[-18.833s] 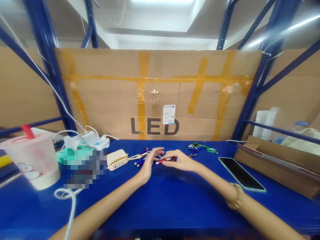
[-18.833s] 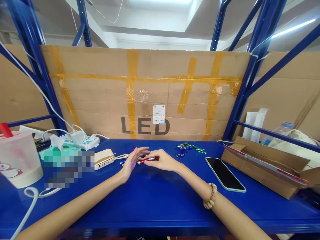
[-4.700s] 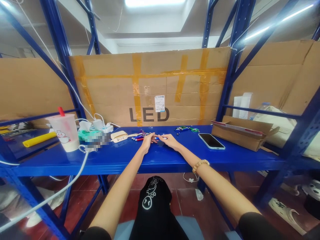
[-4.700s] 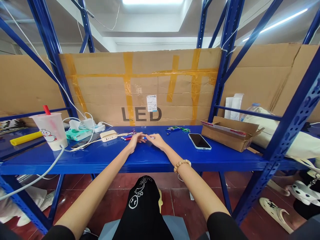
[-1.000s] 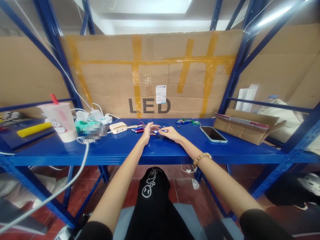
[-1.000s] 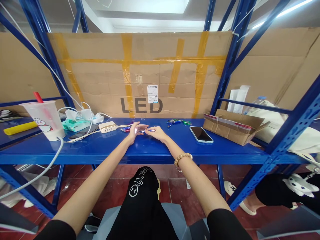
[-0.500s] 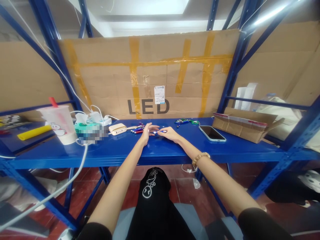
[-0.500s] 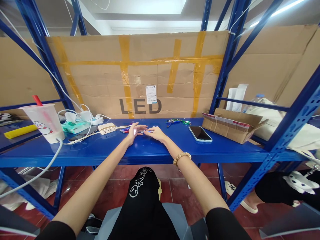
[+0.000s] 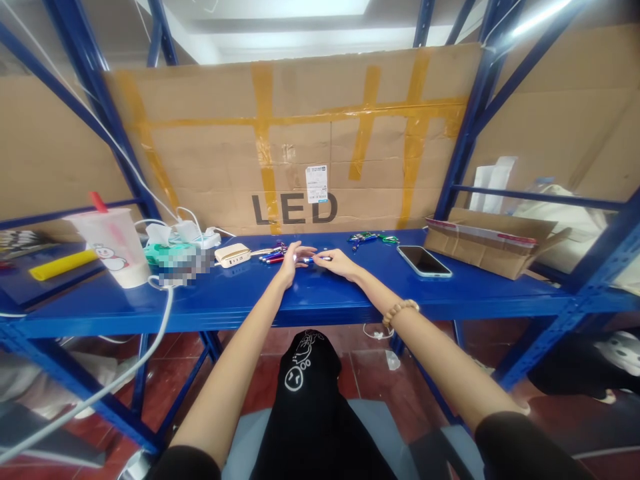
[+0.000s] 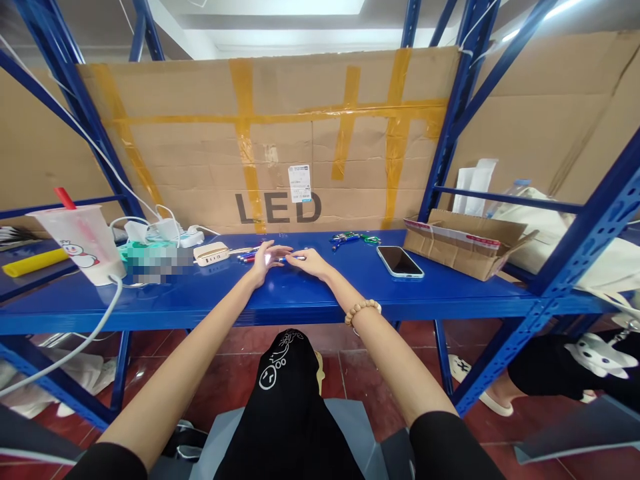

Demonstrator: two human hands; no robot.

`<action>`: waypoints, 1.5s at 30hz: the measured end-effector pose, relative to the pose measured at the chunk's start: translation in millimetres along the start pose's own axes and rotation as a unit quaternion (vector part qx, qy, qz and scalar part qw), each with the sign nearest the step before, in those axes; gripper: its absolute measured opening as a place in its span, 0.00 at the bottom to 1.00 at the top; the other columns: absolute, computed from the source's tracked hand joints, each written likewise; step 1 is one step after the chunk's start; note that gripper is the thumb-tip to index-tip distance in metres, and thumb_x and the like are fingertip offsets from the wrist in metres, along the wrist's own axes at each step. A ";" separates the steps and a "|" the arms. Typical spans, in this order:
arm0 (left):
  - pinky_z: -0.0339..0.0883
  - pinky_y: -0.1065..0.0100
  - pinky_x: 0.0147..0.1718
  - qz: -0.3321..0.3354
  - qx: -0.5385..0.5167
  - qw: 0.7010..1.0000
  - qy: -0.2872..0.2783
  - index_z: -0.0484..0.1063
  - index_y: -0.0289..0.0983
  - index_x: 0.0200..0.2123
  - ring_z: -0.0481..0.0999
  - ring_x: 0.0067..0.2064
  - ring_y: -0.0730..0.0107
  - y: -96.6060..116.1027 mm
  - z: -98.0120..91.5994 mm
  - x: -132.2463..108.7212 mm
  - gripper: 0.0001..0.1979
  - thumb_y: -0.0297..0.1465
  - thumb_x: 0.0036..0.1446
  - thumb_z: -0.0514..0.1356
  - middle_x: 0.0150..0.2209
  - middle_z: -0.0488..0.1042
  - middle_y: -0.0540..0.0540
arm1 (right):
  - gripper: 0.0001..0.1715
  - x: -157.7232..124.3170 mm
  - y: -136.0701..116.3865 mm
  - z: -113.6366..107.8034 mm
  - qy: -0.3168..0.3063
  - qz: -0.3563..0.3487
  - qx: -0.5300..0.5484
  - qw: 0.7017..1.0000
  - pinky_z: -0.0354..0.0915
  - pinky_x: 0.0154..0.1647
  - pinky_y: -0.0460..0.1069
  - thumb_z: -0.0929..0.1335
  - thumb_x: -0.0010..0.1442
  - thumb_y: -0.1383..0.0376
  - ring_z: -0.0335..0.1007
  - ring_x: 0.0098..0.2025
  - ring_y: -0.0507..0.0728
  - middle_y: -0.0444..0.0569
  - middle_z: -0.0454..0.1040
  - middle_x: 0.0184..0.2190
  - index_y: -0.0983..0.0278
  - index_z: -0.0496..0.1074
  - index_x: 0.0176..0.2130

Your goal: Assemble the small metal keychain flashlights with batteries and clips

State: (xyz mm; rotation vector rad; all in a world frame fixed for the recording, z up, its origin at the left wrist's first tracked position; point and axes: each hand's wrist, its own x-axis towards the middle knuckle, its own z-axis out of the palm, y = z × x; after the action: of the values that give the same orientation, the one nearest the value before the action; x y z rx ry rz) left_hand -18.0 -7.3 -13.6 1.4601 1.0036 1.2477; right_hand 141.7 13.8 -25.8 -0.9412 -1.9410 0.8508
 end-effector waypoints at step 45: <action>0.63 0.61 0.41 -0.010 0.020 1.000 0.012 0.77 0.33 0.34 0.73 0.44 0.56 2.5 0.4 -2.7 0.29 0.44 0.55 0.40 0.38 0.78 0.40 | 0.23 -7.5 -12.4 1.8 0.000 0.026 0.009 1.000 0.65 0.36 0.49 0.71 0.47 0.54 0.72 0.36 0.58 0.53 0.78 0.34 0.68 0.79 0.38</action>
State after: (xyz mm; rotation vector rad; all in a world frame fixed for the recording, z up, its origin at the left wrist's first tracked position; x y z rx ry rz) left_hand -18.0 -10.5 -11.8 1.4656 1.0612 1.2397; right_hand 139.5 1.0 -19.2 -0.9858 -1.9127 0.8964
